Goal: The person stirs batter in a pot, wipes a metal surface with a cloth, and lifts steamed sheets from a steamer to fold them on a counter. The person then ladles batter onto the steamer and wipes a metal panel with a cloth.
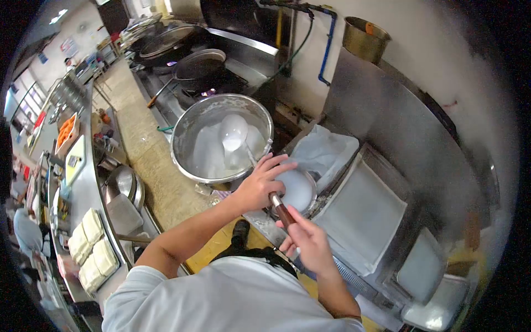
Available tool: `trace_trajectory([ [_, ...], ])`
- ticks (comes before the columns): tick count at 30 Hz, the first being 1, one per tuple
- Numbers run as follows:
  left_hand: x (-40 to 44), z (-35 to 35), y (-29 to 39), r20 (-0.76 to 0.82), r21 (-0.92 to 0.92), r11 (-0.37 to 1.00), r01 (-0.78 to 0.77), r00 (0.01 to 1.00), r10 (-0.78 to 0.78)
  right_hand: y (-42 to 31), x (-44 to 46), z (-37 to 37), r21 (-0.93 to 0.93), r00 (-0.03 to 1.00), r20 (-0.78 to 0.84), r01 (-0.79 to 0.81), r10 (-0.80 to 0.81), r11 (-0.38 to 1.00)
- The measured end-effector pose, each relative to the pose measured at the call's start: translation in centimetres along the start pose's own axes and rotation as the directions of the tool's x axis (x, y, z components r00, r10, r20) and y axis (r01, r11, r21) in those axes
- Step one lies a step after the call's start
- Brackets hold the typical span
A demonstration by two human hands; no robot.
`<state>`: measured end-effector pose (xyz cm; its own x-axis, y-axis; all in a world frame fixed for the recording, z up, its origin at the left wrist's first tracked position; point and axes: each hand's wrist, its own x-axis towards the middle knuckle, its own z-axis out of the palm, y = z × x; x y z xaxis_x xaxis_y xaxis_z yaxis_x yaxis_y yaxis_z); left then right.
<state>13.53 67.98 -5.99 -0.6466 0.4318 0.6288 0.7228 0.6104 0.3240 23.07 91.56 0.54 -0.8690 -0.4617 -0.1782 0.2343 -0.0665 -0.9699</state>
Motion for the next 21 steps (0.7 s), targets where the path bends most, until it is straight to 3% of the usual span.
trace_trajectory([
  [1,0.5,-0.1,-0.1,-0.015,-0.047,0.999,-0.01,1.0,0.009,0.8,0.3,-1.1,0.168,0.998,0.037,0.036,-0.043,0.985],
  [4,1.5,-1.4,-0.8,-0.069,-0.203,0.979,0.023,0.997,-0.038,3.4,3.6,-2.8,0.448,0.998,-0.015,-0.042,0.054,0.893],
  [5,1.7,-1.7,-1.4,-0.095,-0.263,0.964,0.039,0.993,-0.067,5.7,5.9,-3.4,0.379,0.973,-0.11,-0.148,0.203,0.914],
  [8,2.4,-3.3,-2.7,-0.15,-0.456,0.885,0.089,0.973,-0.175,13.5,10.5,-3.4,0.254,0.915,-0.187,-0.307,0.358,0.917],
  [11,2.9,-4.2,-4.7,-0.139,-0.566,0.8,0.197,0.934,-0.328,18.4,14.4,-1.9,0.308,0.783,-0.303,-0.459,0.543,0.833],
  [14,3.6,-4.7,-7.8,-0.16,-0.614,0.75,0.246,0.892,-0.423,24.4,17.7,-2.4,0.385,0.774,-0.171,-0.517,0.609,0.765],
  [15,3.7,-4.7,-9.0,-0.207,-0.608,0.758,0.236,0.875,-0.438,24.7,18.6,-1.5,0.43,0.712,-0.249,-0.526,0.656,0.734],
  [18,4.1,-3.9,-14.0,-0.178,-0.797,0.561,0.223,0.801,-0.572,26.6,20.7,-1.1,0.463,0.654,-0.234,-0.576,0.719,0.674],
  [21,4.7,-3.9,-18.4,-0.152,-0.868,0.436,0.237,0.71,-0.688,27.5,21.0,-1.6,0.449,0.673,-0.211,-0.578,0.709,0.682],
])
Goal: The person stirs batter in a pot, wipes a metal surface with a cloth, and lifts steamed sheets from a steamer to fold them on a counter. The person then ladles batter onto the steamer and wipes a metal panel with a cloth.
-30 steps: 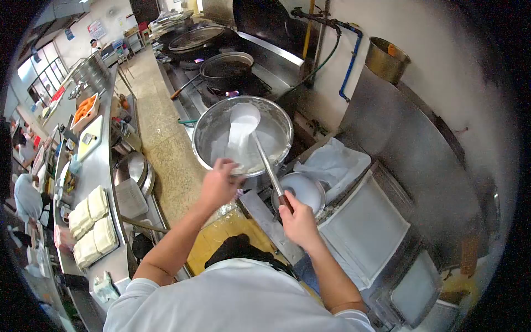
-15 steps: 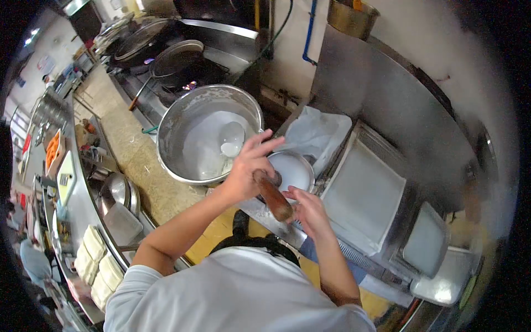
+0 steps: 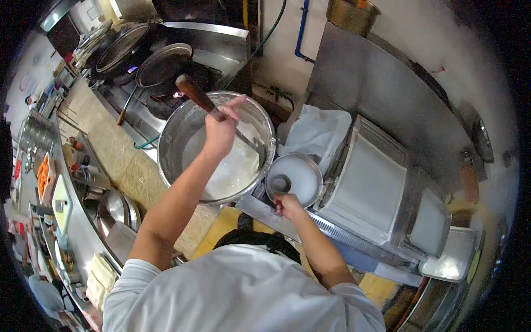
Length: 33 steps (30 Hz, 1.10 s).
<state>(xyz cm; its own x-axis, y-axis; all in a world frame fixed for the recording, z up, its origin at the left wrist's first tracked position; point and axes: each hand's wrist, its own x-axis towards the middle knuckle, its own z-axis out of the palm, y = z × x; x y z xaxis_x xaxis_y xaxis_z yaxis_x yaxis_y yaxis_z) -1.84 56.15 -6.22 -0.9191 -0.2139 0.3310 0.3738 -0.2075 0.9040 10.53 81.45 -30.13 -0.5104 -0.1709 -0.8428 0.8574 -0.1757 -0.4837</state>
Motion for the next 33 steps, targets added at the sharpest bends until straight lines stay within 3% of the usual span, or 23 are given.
trace_trajectory([
  [6,3.9,-5.3,-2.4,-0.11,-0.18,0.983,0.024,0.993,-0.044,-2.3,-4.5,-0.1,-0.077,0.983,-0.02,0.179,-0.181,0.981],
  [9,4.4,-8.4,-1.2,-0.099,-0.267,0.962,0.06,0.991,-0.09,-5.3,-8.9,1.2,-0.126,0.926,-0.125,0.342,-0.357,0.931],
  [10,4.4,-9.2,-0.7,-0.115,-0.282,0.958,0.046,0.99,-0.082,-6.3,-9.5,1.1,-0.231,0.868,-0.123,0.447,-0.482,0.864],
  [11,4.4,-10.1,-0.1,-0.125,-0.25,0.967,0.042,0.989,-0.075,-7.3,-10.0,1.1,-0.332,0.795,-0.104,0.539,-0.598,0.774],
  [12,4.2,-11.0,0.6,-0.137,-0.216,0.976,0.038,0.988,-0.069,-9.1,-12.0,2.1,-0.365,0.787,-0.096,0.542,-0.61,0.757],
  [15,3.2,-14.4,2.0,-0.166,-0.137,0.99,0.025,0.985,-0.047,-13.8,-16.2,5.9,-0.322,0.742,-0.035,0.626,-0.67,0.71],
  [19,0.7,-17.4,3.7,-0.2,-0.077,0.997,-0.01,0.98,-0.006,-18.9,-17.8,11.8,-0.592,0.649,0.101,0.649,-0.754,0.478],
  [23,-2.5,-19.0,4.7,-0.183,0.024,0.997,-0.076,0.98,0.079,-21.9,-14.4,17.8,-0.847,0.547,0.348,0.532,-0.761,-0.005],
  [27,-6.3,-18.8,5.8,-0.145,0.089,0.991,-0.1,0.983,0.112,-22.0,-7.9,22.0,-0.852,0.566,0.515,0.253,-0.644,-0.458],
  [33,-10.0,-18.3,6.9,-0.079,0.182,0.969,-0.167,0.98,0.184,-20.8,0.5,25.7,-0.792,0.67,0.502,0.101,-0.547,-0.602],
])
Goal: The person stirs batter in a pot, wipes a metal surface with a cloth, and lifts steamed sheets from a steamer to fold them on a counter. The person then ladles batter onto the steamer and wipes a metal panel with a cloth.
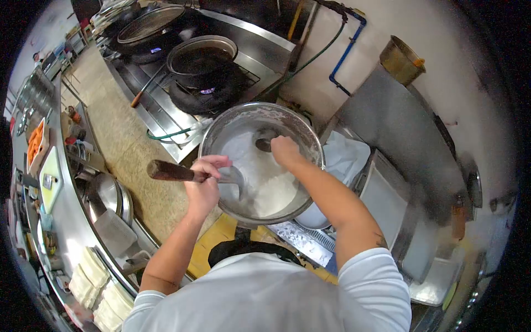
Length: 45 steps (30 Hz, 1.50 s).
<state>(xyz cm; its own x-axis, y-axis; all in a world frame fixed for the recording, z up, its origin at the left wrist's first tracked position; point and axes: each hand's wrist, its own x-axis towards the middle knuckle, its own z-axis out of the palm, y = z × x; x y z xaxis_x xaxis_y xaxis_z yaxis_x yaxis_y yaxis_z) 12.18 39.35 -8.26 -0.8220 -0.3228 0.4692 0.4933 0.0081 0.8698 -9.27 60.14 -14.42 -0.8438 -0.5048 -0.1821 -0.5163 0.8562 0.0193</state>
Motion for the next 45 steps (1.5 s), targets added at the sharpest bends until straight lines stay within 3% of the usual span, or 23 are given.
trace_trajectory([
  [3,-0.8,0.3,0.9,-0.015,-0.057,0.998,0.034,0.999,-0.035,-1.5,0.9,0.8,0.016,1.0,0.018,-0.011,0.011,1.0],
  [7,-1.4,0.0,0.9,0.005,-0.017,1.0,0.023,1.0,-0.023,-2.2,1.0,2.3,-0.056,0.99,0.088,0.111,-0.106,0.992],
  [12,-1.1,-0.3,0.8,0.012,0.162,0.986,-0.029,1.0,0.027,-2.4,1.6,6.1,0.078,0.997,0.046,0.057,-0.061,0.995],
  [15,-1.3,-0.9,0.0,-0.04,0.313,0.948,-0.059,0.996,0.075,-0.4,3.3,9.2,0.14,0.984,0.158,0.06,-0.082,0.988],
  [17,-1.3,-1.4,0.0,-0.089,0.429,0.902,-0.055,0.991,0.102,-1.8,1.4,4.7,0.323,0.96,0.261,-0.187,0.103,0.928],
  [19,-1.6,-1.8,0.4,-0.144,0.548,0.837,-0.004,0.985,0.099,-0.9,0.9,3.4,0.28,0.962,0.265,-0.011,-0.066,0.96],
  [20,-1.9,-2.0,0.5,-0.183,0.552,0.833,0.021,0.978,0.097,0.9,1.4,4.1,0.139,0.916,0.243,0.294,-0.32,0.946],
  [21,-2.3,-2.1,0.5,-0.22,0.555,0.831,0.046,0.971,0.093,2.1,1.3,4.6,-0.007,0.795,0.262,0.568,-0.546,0.823],
  [22,-2.9,-2.2,0.5,-0.256,0.555,0.829,0.072,0.963,0.088,2.2,0.4,3.6,0.192,0.858,0.246,0.412,-0.45,0.891],
  [24,-5.3,-2.7,-0.1,-0.336,0.526,0.823,0.214,0.941,-0.029,1.8,-2.0,0.6,0.529,0.924,0.282,0.075,-0.259,0.845],
  [26,-8.4,-3.6,-1.1,-0.411,0.49,0.798,0.35,0.9,-0.143,0.9,-5.2,-4.3,0.74,0.928,0.354,-0.2,-0.119,0.642],
  [27,-10.0,-4.3,-1.6,-0.341,0.433,0.859,0.273,0.932,-0.125,0.7,-6.7,-6.6,0.803,0.914,0.399,-0.309,-0.074,0.509],
  [28,-11.4,-4.6,-1.9,-0.27,0.367,0.909,0.196,0.958,-0.098,1.3,-7.9,-7.9,0.814,0.919,0.385,-0.296,-0.082,0.5],
  [33,-14.7,0.7,1.8,0.015,0.291,0.952,0.096,0.994,-0.106,5.0,-14.9,-13.4,0.853,0.925,0.371,-0.305,-0.083,0.424],
  [39,-13.8,11.2,3.4,0.259,0.163,0.986,-0.041,0.966,-0.002,13.1,-24.4,-14.0,0.866,0.944,0.329,-0.306,0.012,0.395],
  [45,-15.0,21.2,2.8,0.434,0.168,0.983,0.077,0.889,-0.144,22.3,-34.7,-9.0,0.884,0.926,0.284,-0.354,0.25,0.305],
])
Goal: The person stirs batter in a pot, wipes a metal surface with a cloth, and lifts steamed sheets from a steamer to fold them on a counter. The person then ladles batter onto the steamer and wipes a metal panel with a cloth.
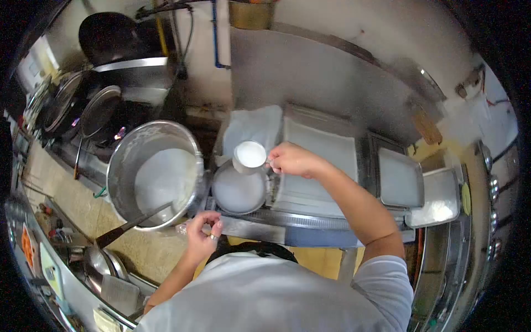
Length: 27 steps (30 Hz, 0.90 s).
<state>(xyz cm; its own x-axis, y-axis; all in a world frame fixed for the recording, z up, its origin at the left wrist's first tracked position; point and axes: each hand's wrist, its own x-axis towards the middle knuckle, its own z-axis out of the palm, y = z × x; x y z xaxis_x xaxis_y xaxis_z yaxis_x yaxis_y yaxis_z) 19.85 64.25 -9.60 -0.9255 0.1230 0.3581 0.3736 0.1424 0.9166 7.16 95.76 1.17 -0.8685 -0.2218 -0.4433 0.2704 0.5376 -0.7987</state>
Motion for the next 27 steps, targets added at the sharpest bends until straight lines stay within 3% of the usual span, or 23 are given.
trace_trajectory([
  [5,0.3,7.9,0.5,0.152,0.014,0.981,0.192,0.97,-0.192,13.1,-2.0,-5.9,0.048,0.98,-0.155,-0.118,0.124,0.992],
  [9,-0.1,13.1,0.8,0.195,0.04,0.973,0.228,0.953,-0.232,20.2,-3.8,-8.4,0.119,0.929,-0.305,-0.184,0.212,0.976],
  [11,-0.5,15.0,1.1,0.211,0.061,0.963,0.264,0.939,-0.271,28.2,-2.2,-10.3,0.056,0.93,-0.325,-0.164,0.174,0.985],
  [13,-1.3,16.3,0.6,0.204,0.059,0.952,0.3,0.93,-0.305,30.9,-2.6,-10.8,0.151,0.901,-0.388,-0.146,0.194,0.978],
  [15,-1.8,17.2,0.8,0.192,0.06,0.944,0.325,0.924,-0.331,32.8,-3.1,-11.2,0.388,0.831,-0.474,-0.099,0.291,0.916],
  [18,-1.9,17.9,1.4,0.172,0.062,0.931,0.359,0.915,-0.364,34.5,-2.6,-12.1,0.35,0.753,-0.529,-0.225,0.39,0.909],
  [24,-1.1,17.5,1.0,0.208,0.064,0.916,0.395,0.893,-0.399,37.4,-2.0,-12.1,0.343,0.708,-0.626,-0.126,0.327,0.931],
  [27,-0.4,17.0,0.5,0.225,0.064,0.925,0.375,0.897,-0.38,37.7,-1.9,-12.1,0.28,0.725,-0.567,-0.275,0.39,0.92],
])
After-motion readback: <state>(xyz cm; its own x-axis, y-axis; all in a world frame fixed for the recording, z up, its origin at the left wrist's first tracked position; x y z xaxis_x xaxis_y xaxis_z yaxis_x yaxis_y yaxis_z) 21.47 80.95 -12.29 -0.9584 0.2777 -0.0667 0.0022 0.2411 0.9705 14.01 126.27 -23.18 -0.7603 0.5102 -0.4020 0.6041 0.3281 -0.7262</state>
